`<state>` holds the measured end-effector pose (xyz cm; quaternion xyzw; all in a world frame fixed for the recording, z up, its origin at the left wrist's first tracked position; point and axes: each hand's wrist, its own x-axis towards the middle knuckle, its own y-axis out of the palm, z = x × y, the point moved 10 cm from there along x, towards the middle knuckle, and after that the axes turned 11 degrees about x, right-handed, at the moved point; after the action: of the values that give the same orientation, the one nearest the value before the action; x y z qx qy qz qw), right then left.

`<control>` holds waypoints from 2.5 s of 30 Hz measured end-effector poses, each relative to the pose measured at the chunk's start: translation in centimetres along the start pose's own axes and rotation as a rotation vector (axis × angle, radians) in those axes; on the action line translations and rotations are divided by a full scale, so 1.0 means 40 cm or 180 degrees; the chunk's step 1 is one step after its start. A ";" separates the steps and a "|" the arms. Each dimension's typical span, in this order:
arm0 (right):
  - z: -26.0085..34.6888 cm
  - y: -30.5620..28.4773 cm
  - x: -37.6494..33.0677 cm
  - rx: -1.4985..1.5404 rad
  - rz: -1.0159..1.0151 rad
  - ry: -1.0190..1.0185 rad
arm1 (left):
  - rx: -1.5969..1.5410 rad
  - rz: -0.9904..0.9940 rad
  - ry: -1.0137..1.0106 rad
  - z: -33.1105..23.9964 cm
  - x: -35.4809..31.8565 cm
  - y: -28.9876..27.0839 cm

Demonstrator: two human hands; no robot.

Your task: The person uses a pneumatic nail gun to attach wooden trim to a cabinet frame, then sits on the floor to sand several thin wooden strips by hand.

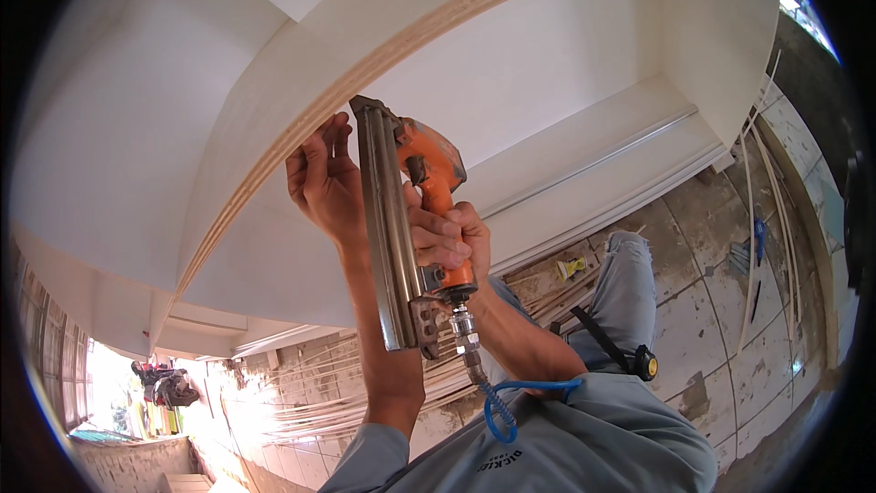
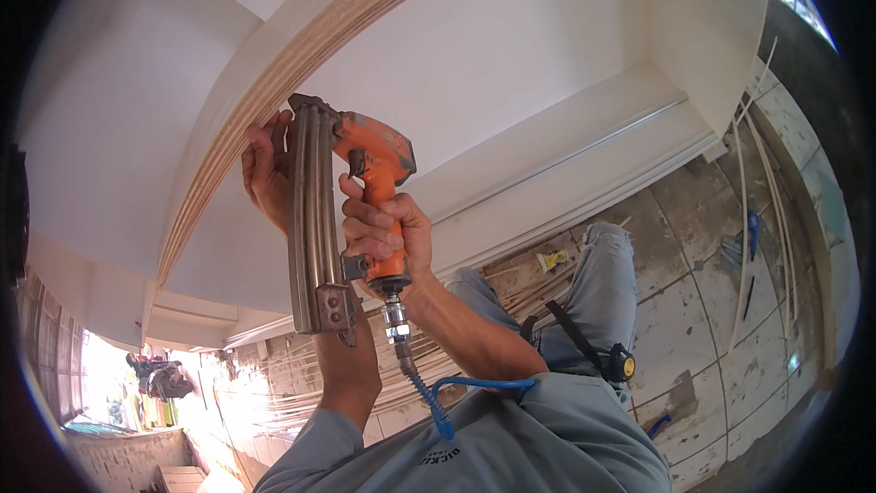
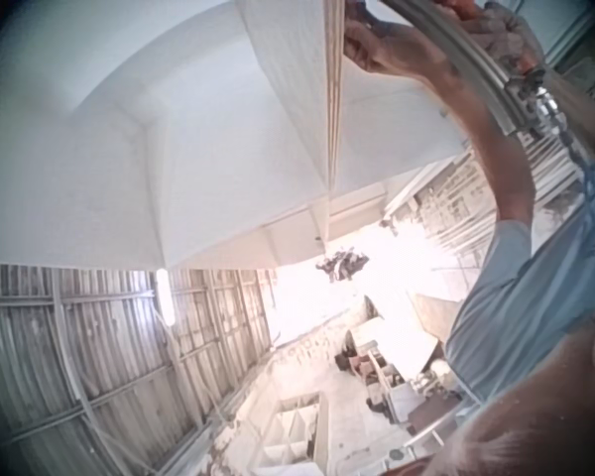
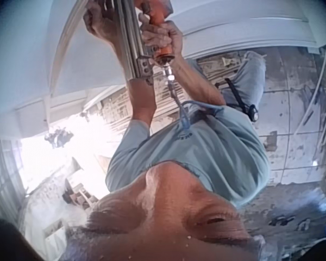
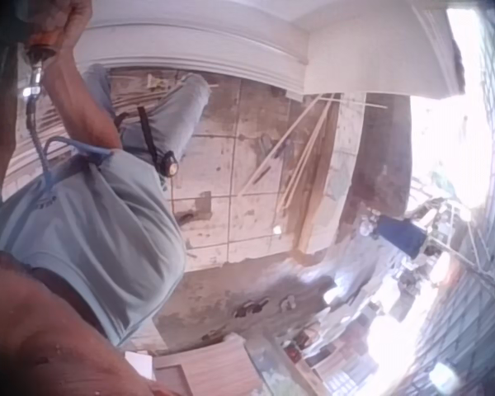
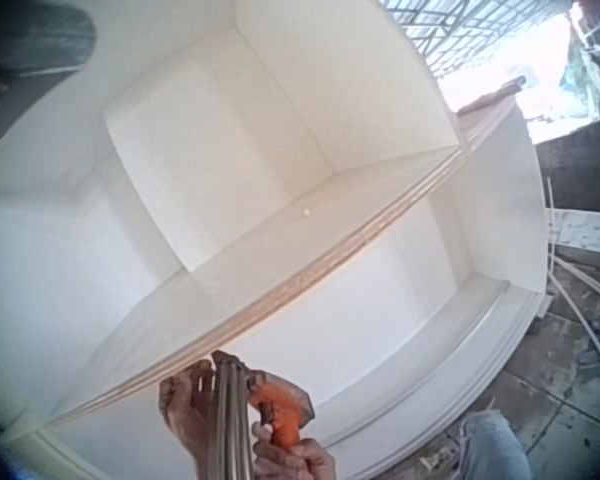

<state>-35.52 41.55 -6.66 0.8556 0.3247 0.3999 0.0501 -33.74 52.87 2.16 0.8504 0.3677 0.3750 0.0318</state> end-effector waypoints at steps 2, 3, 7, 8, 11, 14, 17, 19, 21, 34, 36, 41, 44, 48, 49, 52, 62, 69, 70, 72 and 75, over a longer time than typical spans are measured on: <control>0.000 -0.004 0.001 -0.0004 -0.0002 0.0012 | 0.0032 -0.0024 0.0059 -0.006 -0.002 -0.001; 0.001 -0.004 0.002 -0.0009 0.0003 0.0019 | 0.0044 -0.0013 0.0010 -0.002 -0.001 -0.003; -0.002 -0.014 0.004 0.0018 -0.0032 0.0030 | 0.0141 0.0017 0.0026 -0.011 0.001 -0.009; 0.000 -0.015 0.004 0.0027 -0.0048 0.0021 | 0.0169 0.0028 0.0076 -0.016 0.000 -0.004; 0.000 -0.014 0.004 -0.0005 -0.0020 0.0020 | 0.0312 0.0048 0.0083 -0.020 0.000 0.005; 0.003 -0.011 0.003 -0.0046 0.0012 0.0012 | 0.0333 0.0156 0.0121 -0.022 0.000 0.018; 0.002 -0.012 0.005 -0.0046 0.0031 0.0036 | 0.0348 0.0152 0.0154 -0.027 -0.001 0.017; 0.007 -0.014 0.001 -0.0041 0.0006 0.0015 | 0.0325 0.0141 0.0145 -0.024 -0.001 0.015; 0.017 -0.016 -0.007 -0.0033 -0.0040 -0.0044 | 0.0300 0.0075 0.0116 -0.021 0.000 0.011; 0.188 -0.016 -0.118 0.0211 -0.0430 -0.0404 | -0.0104 -0.0300 0.0164 -0.030 0.022 -0.179; 0.207 0.002 -0.135 0.0212 -0.0424 -0.0183 | -0.0275 -0.0502 0.0160 -0.029 0.027 -0.225; 0.249 -0.016 -0.172 0.0101 -0.0592 -0.0336 | -0.0431 -0.0351 0.0272 -0.055 0.028 -0.293; 0.245 -0.026 -0.170 0.0166 -0.0677 -0.0386 | -0.0474 -0.0379 0.0218 -0.064 0.036 -0.321; 0.244 -0.048 -0.178 -0.0064 -0.0559 -0.0220 | -0.0565 -0.0370 0.0191 -0.057 0.038 -0.330; 0.236 -0.056 -0.178 -0.0181 -0.0514 -0.0154 | -0.0606 -0.0252 0.0160 -0.058 0.038 -0.324; 0.239 -0.117 -0.203 -0.0227 -0.0711 -0.0107 | -0.0743 -0.0070 0.0116 -0.071 0.034 -0.318; 0.094 -0.307 -0.136 -0.0341 -0.0503 -0.0451 | -0.0443 0.0158 0.0073 -0.126 0.085 -0.448; 0.009 -0.366 -0.098 -0.0324 -0.0205 -0.0487 | -0.0388 0.0567 0.0024 -0.095 0.090 -0.387; 0.003 -0.371 -0.100 -0.0419 -0.0168 -0.0484 | -0.0400 0.0531 0.0028 -0.092 0.083 -0.378; -0.011 -0.387 -0.107 -0.0502 -0.0181 -0.0493 | -0.0401 0.0436 0.0089 -0.094 0.085 -0.369; -0.030 -0.405 -0.111 -0.0574 -0.0224 -0.0475 | -0.0446 0.0356 0.0128 -0.101 0.084 -0.382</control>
<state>-46.81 51.40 -14.36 0.8631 0.3127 0.3607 0.1648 -44.08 65.28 2.07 0.8576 0.2930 0.4181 0.0628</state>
